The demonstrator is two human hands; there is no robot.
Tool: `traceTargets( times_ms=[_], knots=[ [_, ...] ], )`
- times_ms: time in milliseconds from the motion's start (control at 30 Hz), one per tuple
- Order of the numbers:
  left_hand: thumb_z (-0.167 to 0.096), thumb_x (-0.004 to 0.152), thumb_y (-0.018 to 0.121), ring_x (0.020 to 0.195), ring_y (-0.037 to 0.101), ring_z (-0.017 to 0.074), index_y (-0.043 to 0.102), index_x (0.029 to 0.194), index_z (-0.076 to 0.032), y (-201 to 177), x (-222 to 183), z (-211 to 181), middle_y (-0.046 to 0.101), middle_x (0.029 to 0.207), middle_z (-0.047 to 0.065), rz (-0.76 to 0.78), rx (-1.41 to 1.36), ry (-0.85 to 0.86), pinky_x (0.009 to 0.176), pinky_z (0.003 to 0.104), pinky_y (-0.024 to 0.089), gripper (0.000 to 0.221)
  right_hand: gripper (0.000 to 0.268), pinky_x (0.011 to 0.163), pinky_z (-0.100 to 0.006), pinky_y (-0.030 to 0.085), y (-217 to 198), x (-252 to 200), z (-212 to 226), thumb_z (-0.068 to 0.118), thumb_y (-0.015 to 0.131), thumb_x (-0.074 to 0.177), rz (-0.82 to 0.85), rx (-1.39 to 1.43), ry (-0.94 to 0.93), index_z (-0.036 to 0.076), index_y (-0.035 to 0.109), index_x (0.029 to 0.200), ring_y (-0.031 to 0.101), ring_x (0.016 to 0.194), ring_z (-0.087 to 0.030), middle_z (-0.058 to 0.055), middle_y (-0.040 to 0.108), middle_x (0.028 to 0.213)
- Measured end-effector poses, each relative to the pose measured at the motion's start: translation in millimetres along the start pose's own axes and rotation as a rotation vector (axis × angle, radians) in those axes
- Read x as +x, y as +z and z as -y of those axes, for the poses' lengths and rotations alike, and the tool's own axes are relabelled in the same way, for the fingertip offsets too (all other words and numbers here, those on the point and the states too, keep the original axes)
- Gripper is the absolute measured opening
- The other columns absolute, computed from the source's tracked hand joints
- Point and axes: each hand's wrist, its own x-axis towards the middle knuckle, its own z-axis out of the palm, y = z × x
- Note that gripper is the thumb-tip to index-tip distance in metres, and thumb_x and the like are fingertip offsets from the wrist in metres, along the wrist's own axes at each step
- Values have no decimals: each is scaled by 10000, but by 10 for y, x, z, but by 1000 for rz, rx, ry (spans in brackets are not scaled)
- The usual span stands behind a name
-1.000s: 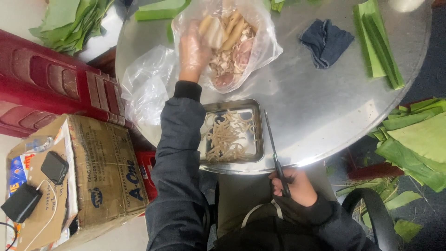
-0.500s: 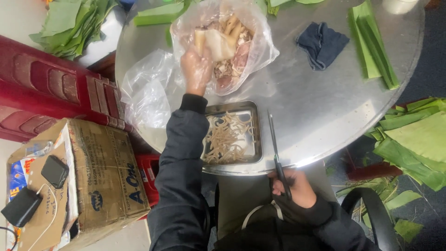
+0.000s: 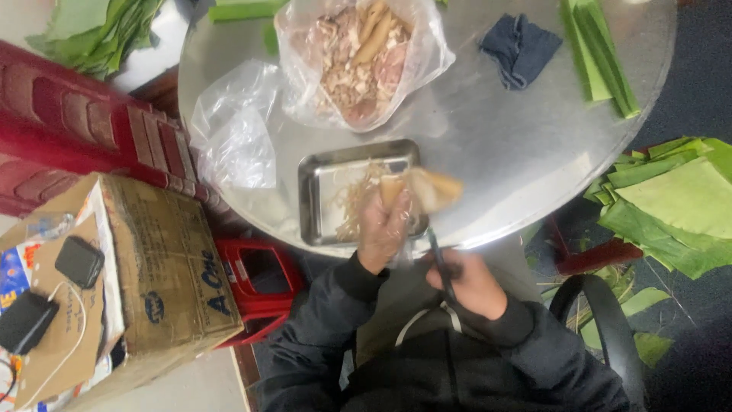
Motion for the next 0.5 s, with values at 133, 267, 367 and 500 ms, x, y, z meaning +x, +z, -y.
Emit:
traceTargets(
  times_ms=[133,267,367,500],
  knots=[
    [-57,905,706,829,574,84,602,1101,-16,-218,-115,16,648,905,33,13,41,48,725,274,534,227,275,565,-311,621,93,-109,-69,177,871,795,-86,191,112,-49,770,914,759,600,-233,-162,755,639],
    [-121,745,740,1060,707,403,608,1359,-15,-313,-137,-169,691,1161,235,-201,661,340,915,447,584,637,303,523,-324,633,161,-159,4,124,872,776,-111,247,181,-92,758,956,750,585,-238,-197,743,655],
    [22,885,663,1275,592,379,624,1349,58,-491,-221,31,651,1329,283,-132,255,299,1077,463,484,468,335,504,-360,646,179,-159,-64,141,849,799,-103,249,112,-123,742,974,760,566,-279,-234,731,660],
    [-52,981,672,614,655,91,748,901,-54,-578,-293,-226,722,696,68,-177,-216,-203,590,253,560,110,364,502,-356,640,160,-178,83,174,812,836,-69,298,141,-150,720,973,753,555,-281,-226,720,651]
  ],
)
